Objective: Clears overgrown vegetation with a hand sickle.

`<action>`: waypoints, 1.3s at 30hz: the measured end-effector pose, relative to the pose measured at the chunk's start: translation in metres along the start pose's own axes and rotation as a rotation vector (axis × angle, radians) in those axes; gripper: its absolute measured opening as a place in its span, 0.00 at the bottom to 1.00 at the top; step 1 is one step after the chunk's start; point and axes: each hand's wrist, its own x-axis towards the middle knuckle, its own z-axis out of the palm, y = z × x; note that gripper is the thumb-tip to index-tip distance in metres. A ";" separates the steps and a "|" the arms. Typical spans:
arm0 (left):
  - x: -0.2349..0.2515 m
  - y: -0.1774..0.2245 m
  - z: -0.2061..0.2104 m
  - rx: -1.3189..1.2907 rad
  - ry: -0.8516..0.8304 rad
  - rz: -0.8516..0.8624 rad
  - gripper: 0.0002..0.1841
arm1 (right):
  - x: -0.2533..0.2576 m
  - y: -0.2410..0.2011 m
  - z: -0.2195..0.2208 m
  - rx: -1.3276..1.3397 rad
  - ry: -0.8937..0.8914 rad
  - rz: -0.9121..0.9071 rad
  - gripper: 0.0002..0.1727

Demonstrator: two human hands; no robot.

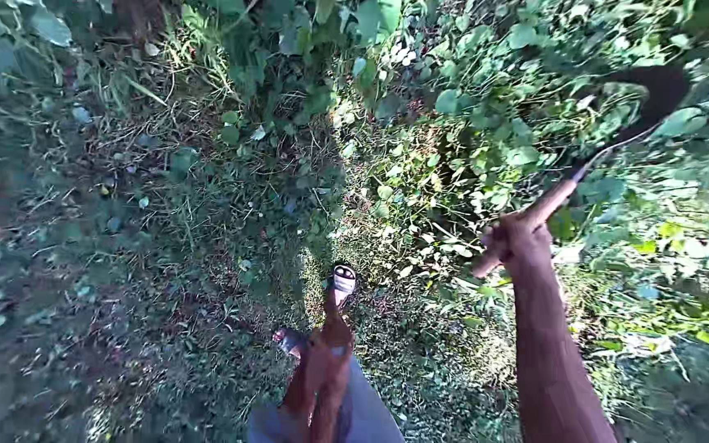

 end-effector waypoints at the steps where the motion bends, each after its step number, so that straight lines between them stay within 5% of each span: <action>1: -0.001 -0.012 0.000 -0.005 0.003 -0.009 0.50 | 0.003 0.017 0.024 0.035 0.006 0.019 0.15; 4: -0.001 -0.048 0.000 -0.152 0.059 -0.011 0.48 | -0.054 0.081 0.120 0.028 -0.140 0.170 0.16; 7: -0.008 -0.092 -0.023 -0.327 0.132 -0.004 0.45 | -0.170 0.141 0.176 -0.121 -0.354 0.295 0.14; 11: -0.008 -0.153 -0.053 -0.412 0.126 -0.003 0.44 | -0.297 0.152 0.155 -0.226 -0.777 0.606 0.11; 14: -0.008 -0.181 -0.051 -0.446 0.093 0.057 0.41 | -0.344 0.173 0.128 -0.337 -0.877 0.534 0.17; 19: -0.021 -0.260 -0.025 -0.416 0.090 -0.065 0.34 | -0.308 0.156 0.093 -0.139 -0.608 0.174 0.21; 22: -0.039 -0.276 -0.002 -0.295 -0.156 -0.204 0.45 | -0.239 0.133 0.075 -0.051 -0.374 0.183 0.18; 25: -0.055 -0.252 0.011 -0.046 -0.328 -0.253 0.56 | -0.197 0.148 0.107 0.144 -0.188 0.294 0.17; 28: -0.042 -0.243 0.037 0.131 -0.301 -0.308 0.62 | -0.228 0.205 0.191 0.307 -0.335 0.510 0.20; 30: -0.050 -0.236 0.041 0.100 -0.103 -0.283 0.56 | -0.282 0.231 0.239 0.293 -0.558 0.727 0.16; 31: -0.061 -0.220 0.021 0.083 -0.142 -0.286 0.52 | -0.306 0.233 0.251 0.328 -0.608 0.828 0.16; 32: -0.065 -0.192 -0.012 0.073 -0.444 -0.399 0.49 | -0.322 0.235 0.248 0.347 -0.631 0.888 0.17; 33: -0.066 -0.181 -0.020 0.076 -0.529 -0.454 0.48 | -0.332 0.238 0.233 0.324 -0.662 0.904 0.17; 36: -0.045 -0.236 0.055 0.188 -0.201 -0.302 0.54 | -0.334 0.240 0.152 0.150 -0.693 0.768 0.10; 39: -0.019 -0.256 0.080 0.362 -0.278 -0.297 0.61 | -0.303 0.243 0.045 -0.200 -0.552 0.500 0.16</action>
